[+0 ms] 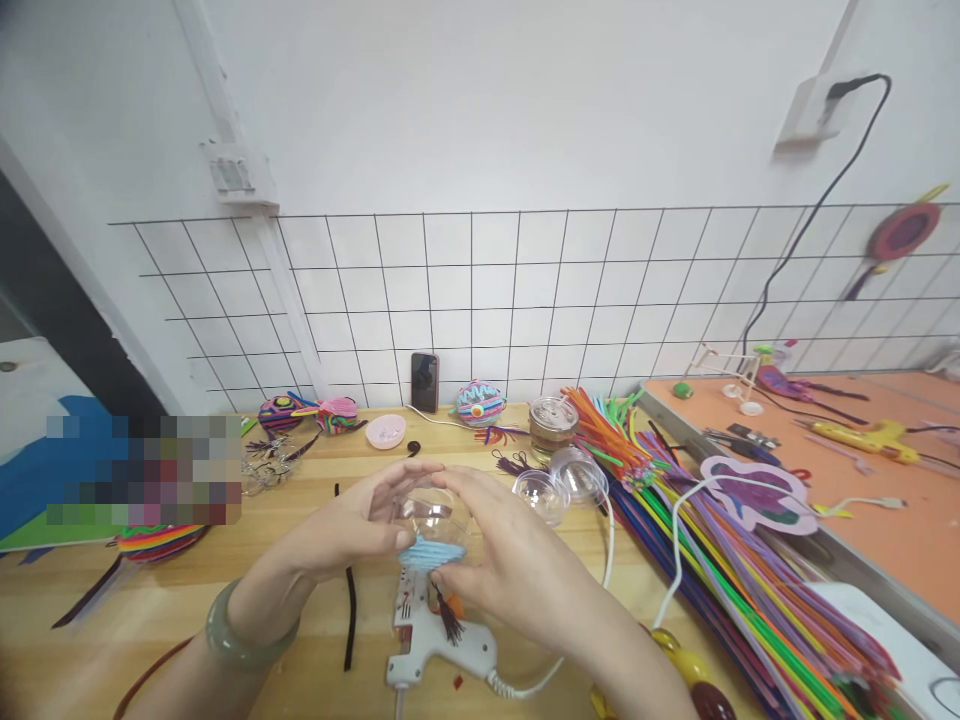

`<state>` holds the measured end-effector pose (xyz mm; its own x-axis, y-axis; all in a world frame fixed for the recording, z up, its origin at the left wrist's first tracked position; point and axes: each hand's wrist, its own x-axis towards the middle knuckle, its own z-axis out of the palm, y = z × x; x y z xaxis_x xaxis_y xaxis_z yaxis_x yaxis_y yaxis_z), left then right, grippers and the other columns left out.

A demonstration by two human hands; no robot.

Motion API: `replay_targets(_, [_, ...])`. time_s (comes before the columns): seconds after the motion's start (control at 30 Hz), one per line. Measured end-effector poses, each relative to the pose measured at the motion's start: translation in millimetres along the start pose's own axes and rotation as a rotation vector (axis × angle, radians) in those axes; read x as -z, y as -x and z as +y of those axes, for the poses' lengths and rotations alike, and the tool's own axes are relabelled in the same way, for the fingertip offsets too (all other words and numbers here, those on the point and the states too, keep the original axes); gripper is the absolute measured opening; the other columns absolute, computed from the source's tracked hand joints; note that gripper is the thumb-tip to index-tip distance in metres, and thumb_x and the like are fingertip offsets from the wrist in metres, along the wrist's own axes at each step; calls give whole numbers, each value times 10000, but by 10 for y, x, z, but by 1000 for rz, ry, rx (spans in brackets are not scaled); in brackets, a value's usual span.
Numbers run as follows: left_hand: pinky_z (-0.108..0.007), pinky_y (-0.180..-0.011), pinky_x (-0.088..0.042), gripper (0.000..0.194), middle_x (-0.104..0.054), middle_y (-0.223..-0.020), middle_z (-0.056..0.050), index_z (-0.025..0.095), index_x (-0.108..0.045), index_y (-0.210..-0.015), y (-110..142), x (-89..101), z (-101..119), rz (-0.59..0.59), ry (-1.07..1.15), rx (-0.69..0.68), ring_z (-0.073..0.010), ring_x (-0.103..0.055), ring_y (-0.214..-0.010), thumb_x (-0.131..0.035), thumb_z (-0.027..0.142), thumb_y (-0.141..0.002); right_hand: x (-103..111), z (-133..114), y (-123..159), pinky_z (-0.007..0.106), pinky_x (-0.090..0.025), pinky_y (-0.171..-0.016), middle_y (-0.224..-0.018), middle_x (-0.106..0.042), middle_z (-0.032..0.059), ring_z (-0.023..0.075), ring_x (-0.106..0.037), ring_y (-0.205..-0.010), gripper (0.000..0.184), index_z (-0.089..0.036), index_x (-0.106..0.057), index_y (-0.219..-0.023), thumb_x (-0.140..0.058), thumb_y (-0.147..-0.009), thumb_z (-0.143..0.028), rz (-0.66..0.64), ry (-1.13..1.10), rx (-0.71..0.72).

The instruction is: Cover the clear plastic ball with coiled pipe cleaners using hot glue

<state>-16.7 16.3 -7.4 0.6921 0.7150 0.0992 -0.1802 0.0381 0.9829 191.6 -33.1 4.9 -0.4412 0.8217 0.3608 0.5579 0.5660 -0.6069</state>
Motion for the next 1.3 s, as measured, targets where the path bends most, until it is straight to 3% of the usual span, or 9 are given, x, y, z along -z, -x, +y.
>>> replay_targets(0.27, [-436,-1011,-388,597,-506,-1385,-113,236,-538,-1254,-36,55,-38,-15,-12,-39,-293,-476,-1254,-787,257,-712,-34,38,-14,421,-411,-1088,-1423,-506,60,207,-468,-1304,664,-268,-427,-1355,-702,-760,-164,47,-8,27])
replay_targets(0.5, [-415,-980,-416,581,-522,-1363,-92,260,-533,-1254,-19,94,-29,9,-17,-12,-262,-550,-1163,-774,255,-725,-100,65,-45,453,-394,-1102,-1458,-465,61,223,-426,-1344,703,-291,-396,-1388,-689,-767,-141,64,-71,40])
replay_targets(0.63, [-416,-943,-436,609,-477,-1407,-101,263,-529,-1244,-24,115,-31,63,19,15,-277,-569,-1137,-792,289,-695,-144,100,-57,454,-427,-1077,-1483,-422,59,223,-387,-1370,677,-303,-383,-1404,-666,-803,-176,82,-143,6])
replay_targets(0.97, [-360,-844,-454,658,-455,-1426,-113,244,-510,-1267,-50,99,-69,147,33,20,-270,-547,-1129,-796,329,-681,-175,159,-40,454,-431,-1077,-1462,-444,39,219,-444,-1328,678,-337,-380,-1396,-671,-808,-166,111,-261,-11])
replay_targets(1.3, [-372,-857,-453,621,-540,-1326,-121,232,-555,-1227,-57,63,-36,164,50,-14,-286,-565,-1114,-806,321,-666,-184,118,-71,453,-443,-1072,-1465,-439,51,215,-453,-1326,659,-332,-380,-1397,-655,-822,-163,117,-318,-6])
